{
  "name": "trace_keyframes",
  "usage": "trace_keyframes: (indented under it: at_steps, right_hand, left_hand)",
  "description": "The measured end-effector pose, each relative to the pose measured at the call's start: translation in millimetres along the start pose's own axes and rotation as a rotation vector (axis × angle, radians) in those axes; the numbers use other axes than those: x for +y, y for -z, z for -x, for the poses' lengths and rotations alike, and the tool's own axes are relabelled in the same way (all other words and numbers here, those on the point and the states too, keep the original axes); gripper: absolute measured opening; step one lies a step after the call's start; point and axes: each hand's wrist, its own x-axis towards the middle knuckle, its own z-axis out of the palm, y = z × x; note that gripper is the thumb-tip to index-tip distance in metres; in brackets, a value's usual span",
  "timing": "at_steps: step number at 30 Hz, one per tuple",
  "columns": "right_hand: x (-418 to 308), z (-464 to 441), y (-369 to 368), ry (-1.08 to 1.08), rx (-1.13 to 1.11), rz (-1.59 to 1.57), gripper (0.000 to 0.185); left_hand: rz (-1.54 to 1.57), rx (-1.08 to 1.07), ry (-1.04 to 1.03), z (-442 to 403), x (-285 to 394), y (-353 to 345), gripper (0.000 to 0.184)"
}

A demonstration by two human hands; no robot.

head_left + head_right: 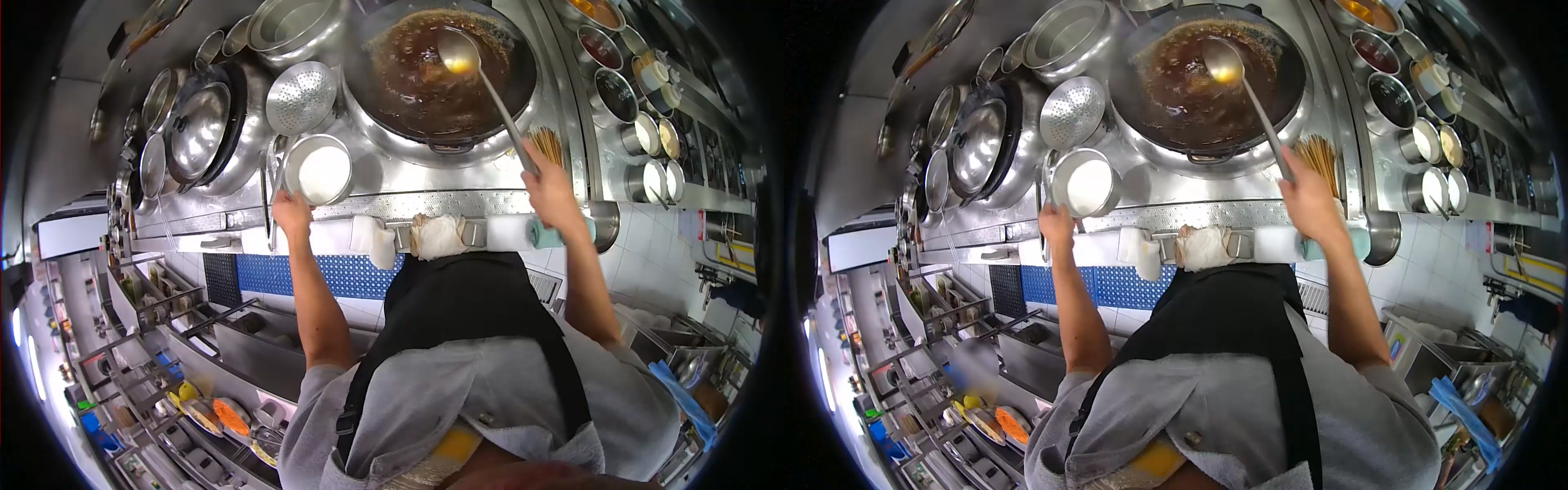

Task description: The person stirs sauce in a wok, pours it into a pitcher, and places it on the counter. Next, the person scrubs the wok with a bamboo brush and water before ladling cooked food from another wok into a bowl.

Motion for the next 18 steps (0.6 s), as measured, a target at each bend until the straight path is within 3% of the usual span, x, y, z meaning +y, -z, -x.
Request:
trace_keyframes:
  at_steps: [1, 4, 7, 8, 9, 11, 14, 17, 18]
  right_hand:
    - [7.4, -21.9, -14.9, 0.041, 0.024, 0.051, 0.059]
    - [22.3, -68.5, -43.4, 0.173, 0.091, 0.195, 0.059]
    - [20.9, -50.8, -17.4, -0.095, -0.211, -0.531, 0.058]
    - [12.1, -33.6, -1.4, -0.158, -0.236, -0.563, 0.057]
    - [8.7, -18.3, 11.4, -0.153, -0.215, -0.509, 0.056]
    - [6.3, 1.4, 28.6, -0.144, -0.167, -0.397, 0.055]
    - [9.0, -4.2, 13.5, 0.118, 0.088, 0.234, 0.055]
    - [48.7, -67.7, -16.8, 0.591, 0.332, 0.566, 0.055]
    - [32.4, -64.3, -29.7, 0.336, 0.194, 0.284, 0.056]
  left_hand:
    - [-0.109, 0.021, -0.123, 0.0, 20.7, 11.8, 0.020]
    - [-0.109, 0.016, -0.203, -18.1, 39.6, 19.8, 0.019]
    - [0.230, -0.040, -0.020, -1.6, 97.3, 21.6, 0.019]
    - [0.178, -0.012, -0.110, -15.9, 78.5, 5.4, 0.018]
    - [0.153, 0.032, -0.192, -22.7, 70.6, -8.5, 0.017]
    - [0.252, -0.033, -0.047, -16.4, 98.3, -21.9, 0.016]
    - [0.269, -0.058, -0.021, -15.8, 120.2, -25.0, 0.017]
    - [0.099, -0.052, -0.186, -24.5, 128.6, -14.4, 0.019]
    - [0.018, -0.003, -0.235, -50.4, 98.8, -27.8, 0.020]
